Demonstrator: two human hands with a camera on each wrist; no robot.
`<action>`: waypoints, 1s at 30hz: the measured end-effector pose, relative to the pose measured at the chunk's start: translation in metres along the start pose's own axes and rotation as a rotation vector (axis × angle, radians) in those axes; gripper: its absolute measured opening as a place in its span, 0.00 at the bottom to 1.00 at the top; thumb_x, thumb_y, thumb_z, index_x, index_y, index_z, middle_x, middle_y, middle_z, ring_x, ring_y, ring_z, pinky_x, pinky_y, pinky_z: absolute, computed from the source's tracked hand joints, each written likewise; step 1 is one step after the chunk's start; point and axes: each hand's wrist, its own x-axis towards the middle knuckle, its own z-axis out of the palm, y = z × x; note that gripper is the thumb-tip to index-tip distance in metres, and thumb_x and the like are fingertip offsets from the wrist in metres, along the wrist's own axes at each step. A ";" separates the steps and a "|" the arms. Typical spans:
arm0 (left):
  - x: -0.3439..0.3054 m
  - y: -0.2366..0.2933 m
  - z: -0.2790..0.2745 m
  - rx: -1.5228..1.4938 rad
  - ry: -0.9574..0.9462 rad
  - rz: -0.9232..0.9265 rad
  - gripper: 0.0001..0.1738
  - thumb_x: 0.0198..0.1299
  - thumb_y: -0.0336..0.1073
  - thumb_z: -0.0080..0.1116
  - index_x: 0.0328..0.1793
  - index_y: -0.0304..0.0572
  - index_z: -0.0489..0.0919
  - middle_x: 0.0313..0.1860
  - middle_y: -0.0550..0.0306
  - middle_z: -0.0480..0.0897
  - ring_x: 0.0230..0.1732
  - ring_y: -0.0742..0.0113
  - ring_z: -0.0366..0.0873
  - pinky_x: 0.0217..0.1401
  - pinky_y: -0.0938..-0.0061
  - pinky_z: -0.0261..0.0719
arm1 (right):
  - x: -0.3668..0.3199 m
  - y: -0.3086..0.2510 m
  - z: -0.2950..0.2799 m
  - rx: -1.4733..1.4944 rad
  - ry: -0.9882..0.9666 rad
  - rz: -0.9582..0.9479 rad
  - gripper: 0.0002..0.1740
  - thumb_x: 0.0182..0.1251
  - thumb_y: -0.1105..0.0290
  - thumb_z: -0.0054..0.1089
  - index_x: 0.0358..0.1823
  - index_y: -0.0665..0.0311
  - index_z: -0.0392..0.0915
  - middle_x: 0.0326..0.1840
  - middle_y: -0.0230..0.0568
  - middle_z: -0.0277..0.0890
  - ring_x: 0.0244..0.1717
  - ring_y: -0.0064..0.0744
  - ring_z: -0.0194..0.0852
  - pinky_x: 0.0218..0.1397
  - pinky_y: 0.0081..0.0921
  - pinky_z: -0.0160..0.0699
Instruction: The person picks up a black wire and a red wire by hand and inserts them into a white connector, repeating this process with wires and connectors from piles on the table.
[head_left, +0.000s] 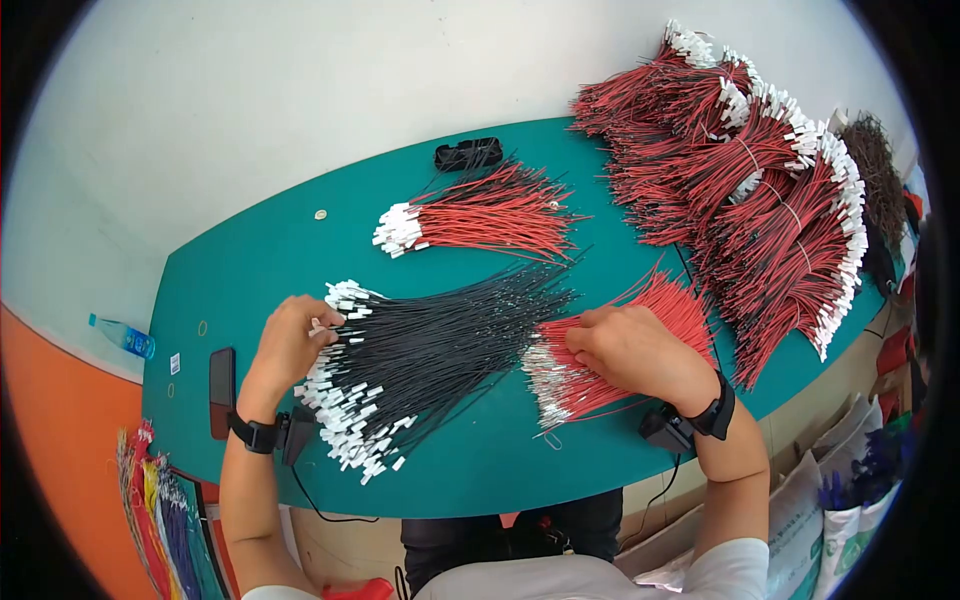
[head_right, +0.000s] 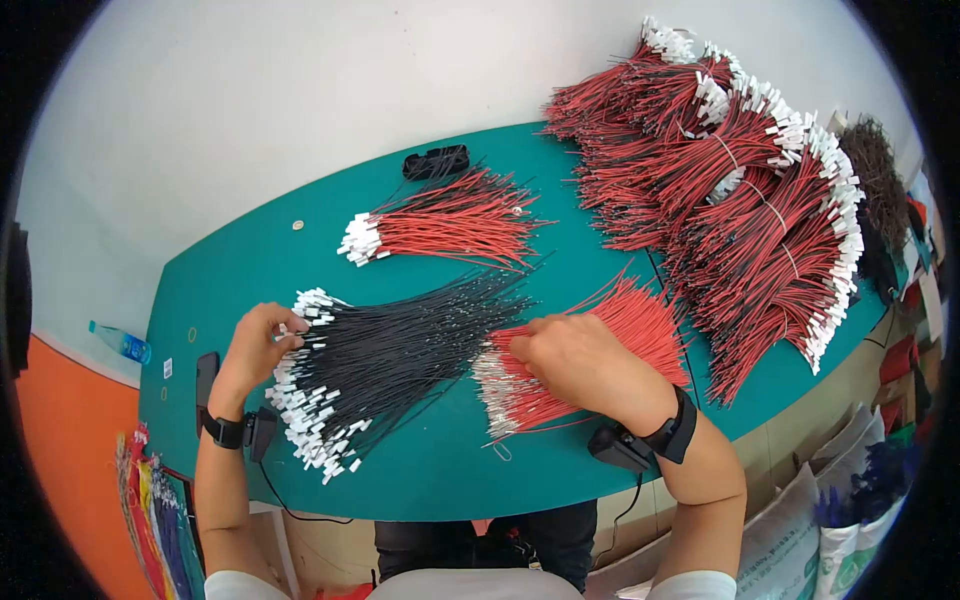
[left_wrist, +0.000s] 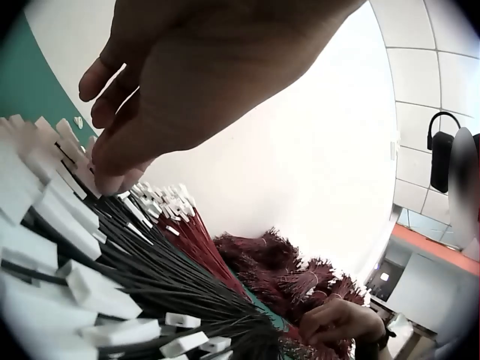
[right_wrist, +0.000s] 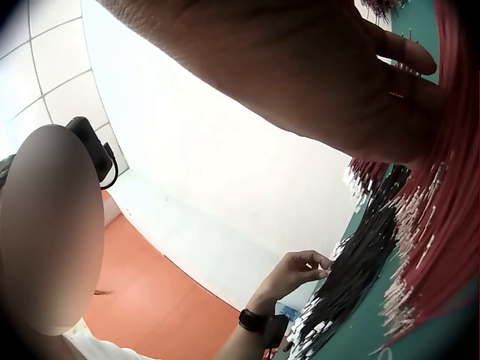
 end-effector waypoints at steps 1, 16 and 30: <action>-0.002 0.001 0.000 0.063 -0.008 -0.007 0.12 0.49 0.23 0.73 0.41 0.40 0.86 0.38 0.53 0.85 0.47 0.52 0.81 0.47 0.61 0.78 | 0.001 0.000 -0.002 0.013 -0.011 -0.001 0.05 0.63 0.69 0.65 0.35 0.62 0.80 0.33 0.44 0.78 0.38 0.51 0.82 0.37 0.46 0.79; -0.015 0.009 -0.008 0.135 0.107 -0.014 0.10 0.50 0.22 0.70 0.39 0.36 0.83 0.37 0.50 0.83 0.39 0.50 0.80 0.43 0.59 0.77 | 0.008 -0.012 -0.013 0.207 0.139 0.001 0.07 0.63 0.71 0.61 0.37 0.64 0.72 0.31 0.46 0.79 0.33 0.57 0.80 0.34 0.50 0.76; -0.012 0.071 -0.012 -0.338 0.380 0.045 0.03 0.63 0.25 0.67 0.41 0.33 0.84 0.36 0.56 0.86 0.33 0.69 0.80 0.39 0.74 0.77 | 0.006 -0.023 -0.020 0.467 0.298 -0.043 0.04 0.67 0.72 0.65 0.37 0.62 0.79 0.23 0.43 0.78 0.22 0.45 0.77 0.26 0.38 0.73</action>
